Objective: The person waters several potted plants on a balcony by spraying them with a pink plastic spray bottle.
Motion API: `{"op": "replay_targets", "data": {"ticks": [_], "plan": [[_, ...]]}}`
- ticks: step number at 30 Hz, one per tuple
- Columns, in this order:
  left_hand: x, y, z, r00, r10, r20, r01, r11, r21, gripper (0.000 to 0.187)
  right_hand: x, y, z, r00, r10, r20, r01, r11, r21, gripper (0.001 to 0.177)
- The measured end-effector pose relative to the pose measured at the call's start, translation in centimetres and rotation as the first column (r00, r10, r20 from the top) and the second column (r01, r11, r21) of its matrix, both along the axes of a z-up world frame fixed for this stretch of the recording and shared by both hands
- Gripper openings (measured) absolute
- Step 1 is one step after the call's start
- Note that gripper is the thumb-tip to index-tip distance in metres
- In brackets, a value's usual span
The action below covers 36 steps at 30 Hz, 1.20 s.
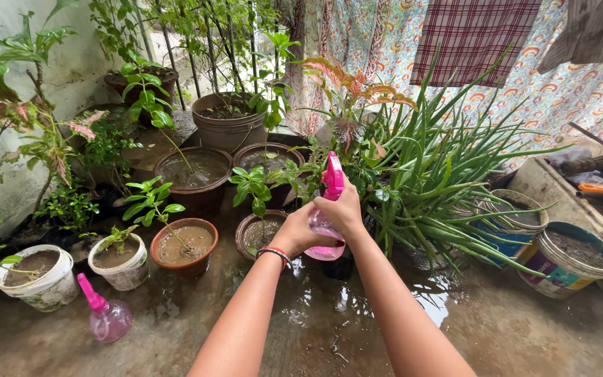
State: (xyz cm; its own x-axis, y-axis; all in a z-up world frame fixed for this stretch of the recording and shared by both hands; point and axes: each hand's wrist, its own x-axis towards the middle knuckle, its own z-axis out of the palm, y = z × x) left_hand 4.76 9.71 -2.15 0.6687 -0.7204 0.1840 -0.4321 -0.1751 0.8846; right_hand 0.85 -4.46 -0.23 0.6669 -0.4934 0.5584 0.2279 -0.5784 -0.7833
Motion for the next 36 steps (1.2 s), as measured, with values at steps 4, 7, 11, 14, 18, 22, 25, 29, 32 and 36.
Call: {"op": "replay_targets", "data": {"ticks": [4,7,11,14,18,22,25,29,32,36], "plan": [[-0.2,0.0,0.2,1.000,0.003,0.029,-0.002,0.999,-0.032,0.083,-0.3,0.1,0.0,1.000,0.008,-0.024,-0.006,0.999,0.045,0.053],[-0.2,0.0,0.1,1.000,0.012,0.029,-0.012,1.000,-0.026,0.084,-0.5,0.1,0.2,1.000,0.008,-0.010,-0.008,1.000,0.021,0.052],[-0.3,0.2,0.3,1.000,-0.002,0.001,0.002,1.000,-0.019,0.084,-1.0,0.5,0.6,0.999,-0.021,-0.041,0.022,0.999,0.024,0.051],[-0.5,0.3,0.6,1.000,-0.013,-0.015,0.012,1.000,-0.024,0.084,-1.0,0.7,0.8,0.994,-0.067,-0.091,0.071,0.997,0.044,0.048],[-0.8,0.5,1.1,1.000,-0.001,0.023,0.001,1.000,-0.007,0.086,-0.5,0.5,0.3,0.995,-0.095,-0.001,0.095,0.995,0.011,0.040],[-0.9,0.3,1.4,1.000,-0.004,0.015,0.004,1.000,-0.020,0.093,-0.2,0.0,0.0,0.991,-0.136,-0.002,0.136,0.991,-0.014,0.037],[-0.7,0.0,1.3,0.999,0.023,0.022,-0.023,1.000,-0.018,0.102,-0.4,-0.1,0.6,0.990,-0.141,0.016,0.141,0.990,-0.012,0.041],[-0.6,-0.1,1.2,1.000,0.020,0.014,-0.020,1.000,-0.020,0.102,-1.0,0.4,1.5,0.988,-0.144,-0.061,0.148,0.988,0.050,0.047],[-0.6,0.0,1.3,0.999,0.022,0.029,-0.022,1.000,-0.015,0.104,-1.0,0.5,1.5,0.987,-0.153,-0.055,0.155,0.987,0.032,0.044],[-0.6,-0.1,1.3,1.000,0.015,-0.009,-0.015,1.000,-0.019,0.104,-0.6,0.1,0.9,0.992,-0.105,0.069,0.105,0.994,0.005,0.038]]}}
